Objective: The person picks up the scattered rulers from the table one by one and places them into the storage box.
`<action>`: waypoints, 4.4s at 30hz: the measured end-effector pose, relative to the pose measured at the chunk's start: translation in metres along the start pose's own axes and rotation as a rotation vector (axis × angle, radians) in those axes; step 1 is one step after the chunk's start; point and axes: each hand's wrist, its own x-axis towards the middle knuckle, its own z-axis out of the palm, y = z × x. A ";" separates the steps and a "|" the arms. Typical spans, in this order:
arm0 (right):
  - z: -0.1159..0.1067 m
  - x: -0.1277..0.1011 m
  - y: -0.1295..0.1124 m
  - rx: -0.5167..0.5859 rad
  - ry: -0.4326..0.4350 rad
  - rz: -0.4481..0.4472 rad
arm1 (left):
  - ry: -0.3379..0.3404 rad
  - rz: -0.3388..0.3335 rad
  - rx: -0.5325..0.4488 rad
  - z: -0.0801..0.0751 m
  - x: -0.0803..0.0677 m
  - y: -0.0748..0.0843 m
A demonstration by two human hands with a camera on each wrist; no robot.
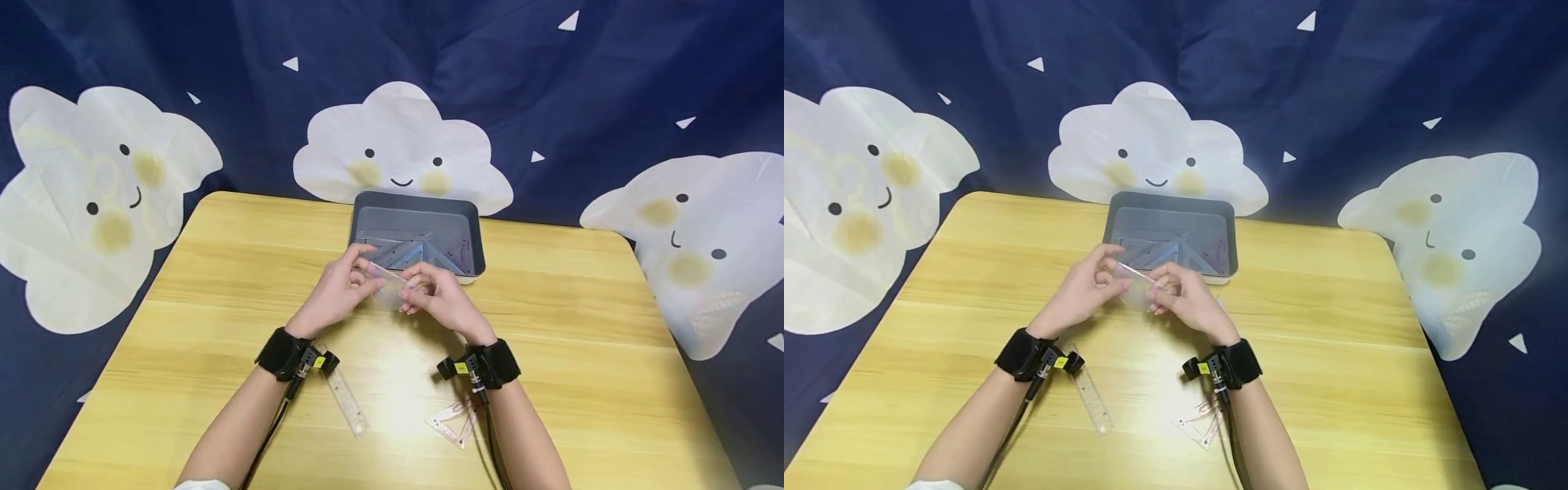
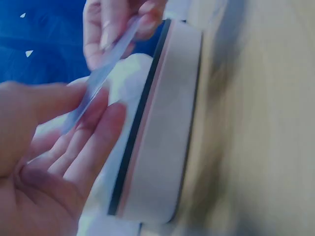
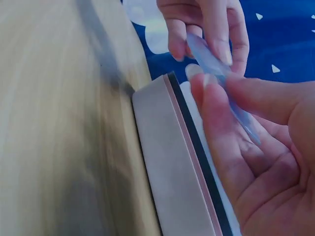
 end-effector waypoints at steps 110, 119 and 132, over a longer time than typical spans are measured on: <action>-0.045 0.054 -0.014 -0.654 0.122 -0.188 | -0.087 0.075 0.512 -0.017 0.065 0.007; -0.051 0.076 -0.022 -0.767 0.034 -0.161 | -0.124 0.096 0.602 -0.032 0.086 0.003; -0.063 0.105 -0.023 -0.818 -0.043 -0.147 | -0.181 0.124 0.731 -0.038 0.114 -0.002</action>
